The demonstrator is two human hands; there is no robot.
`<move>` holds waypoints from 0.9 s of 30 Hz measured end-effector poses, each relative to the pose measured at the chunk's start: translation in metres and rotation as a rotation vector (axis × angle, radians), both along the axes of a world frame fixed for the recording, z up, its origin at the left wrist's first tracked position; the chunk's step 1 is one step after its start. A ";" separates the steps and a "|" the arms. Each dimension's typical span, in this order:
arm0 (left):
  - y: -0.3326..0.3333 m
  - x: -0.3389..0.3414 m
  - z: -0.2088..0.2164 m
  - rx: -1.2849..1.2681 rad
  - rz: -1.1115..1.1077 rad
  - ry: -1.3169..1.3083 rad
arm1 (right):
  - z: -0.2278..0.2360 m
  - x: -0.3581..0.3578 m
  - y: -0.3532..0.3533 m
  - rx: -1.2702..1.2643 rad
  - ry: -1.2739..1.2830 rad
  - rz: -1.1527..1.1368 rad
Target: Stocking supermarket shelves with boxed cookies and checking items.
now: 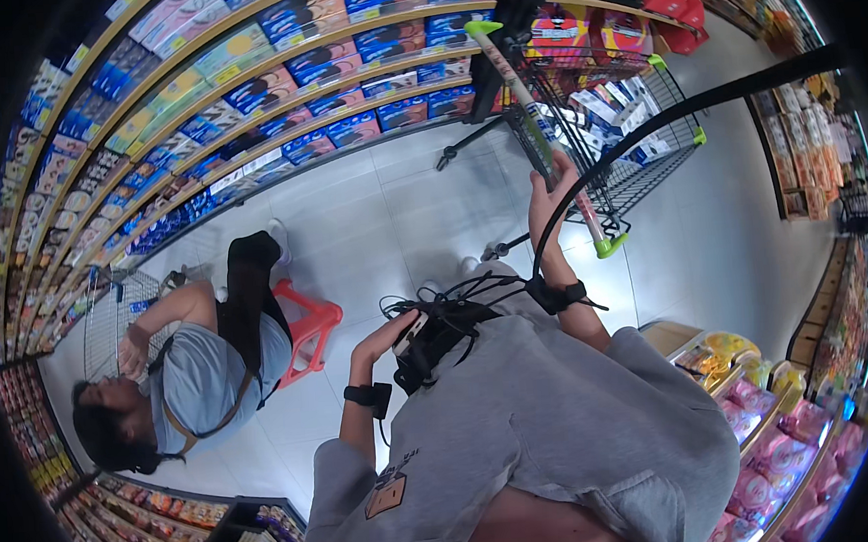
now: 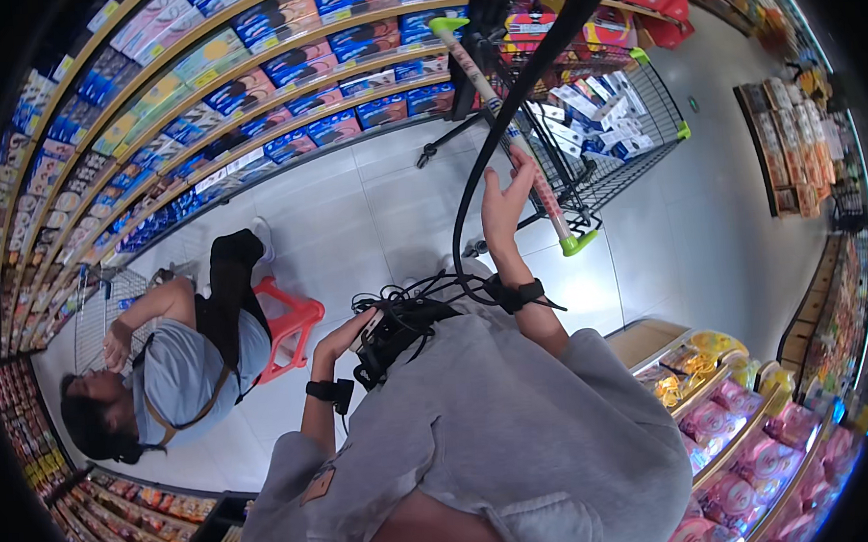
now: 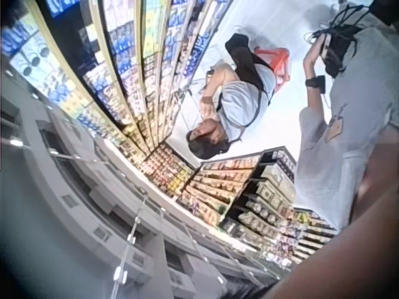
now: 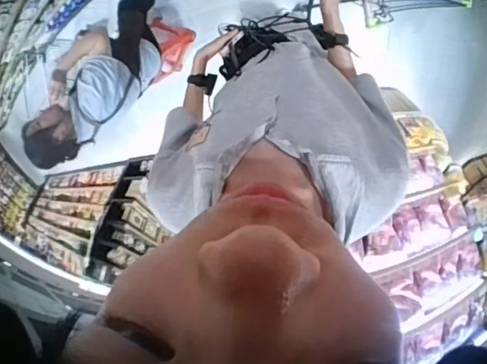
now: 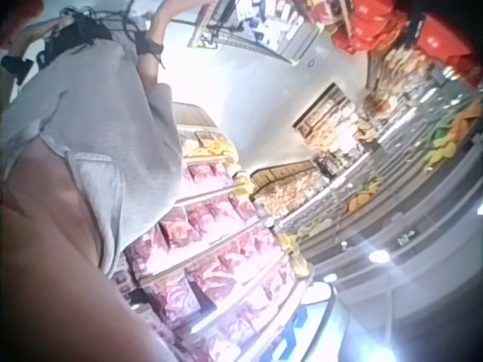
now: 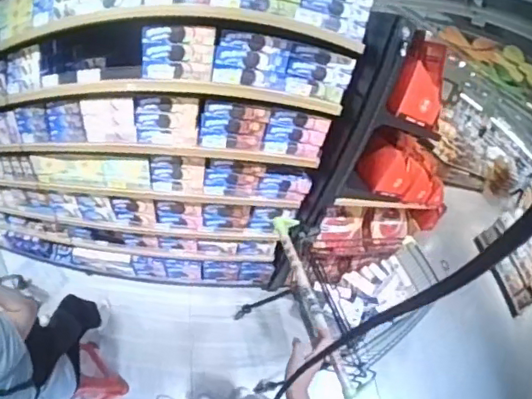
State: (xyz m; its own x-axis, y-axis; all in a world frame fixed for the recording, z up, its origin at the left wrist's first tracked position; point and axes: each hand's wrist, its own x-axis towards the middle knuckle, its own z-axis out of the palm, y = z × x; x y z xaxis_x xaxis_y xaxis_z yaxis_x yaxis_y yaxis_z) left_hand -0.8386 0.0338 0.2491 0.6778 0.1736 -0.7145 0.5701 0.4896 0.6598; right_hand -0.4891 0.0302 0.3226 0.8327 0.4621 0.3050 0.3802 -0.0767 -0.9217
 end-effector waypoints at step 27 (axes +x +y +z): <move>-0.018 0.047 0.057 0.065 -0.076 -0.275 | -0.071 0.086 -0.039 -0.694 -0.146 0.221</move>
State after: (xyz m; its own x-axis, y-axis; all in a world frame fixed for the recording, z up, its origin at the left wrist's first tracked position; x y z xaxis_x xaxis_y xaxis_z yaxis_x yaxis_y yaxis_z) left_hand -0.7912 0.0158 0.3063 0.8572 0.1542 -0.4914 0.3991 0.4041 0.8230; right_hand -0.4030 -0.0091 0.2512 0.6715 0.7408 -0.0182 0.5688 -0.5310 -0.6280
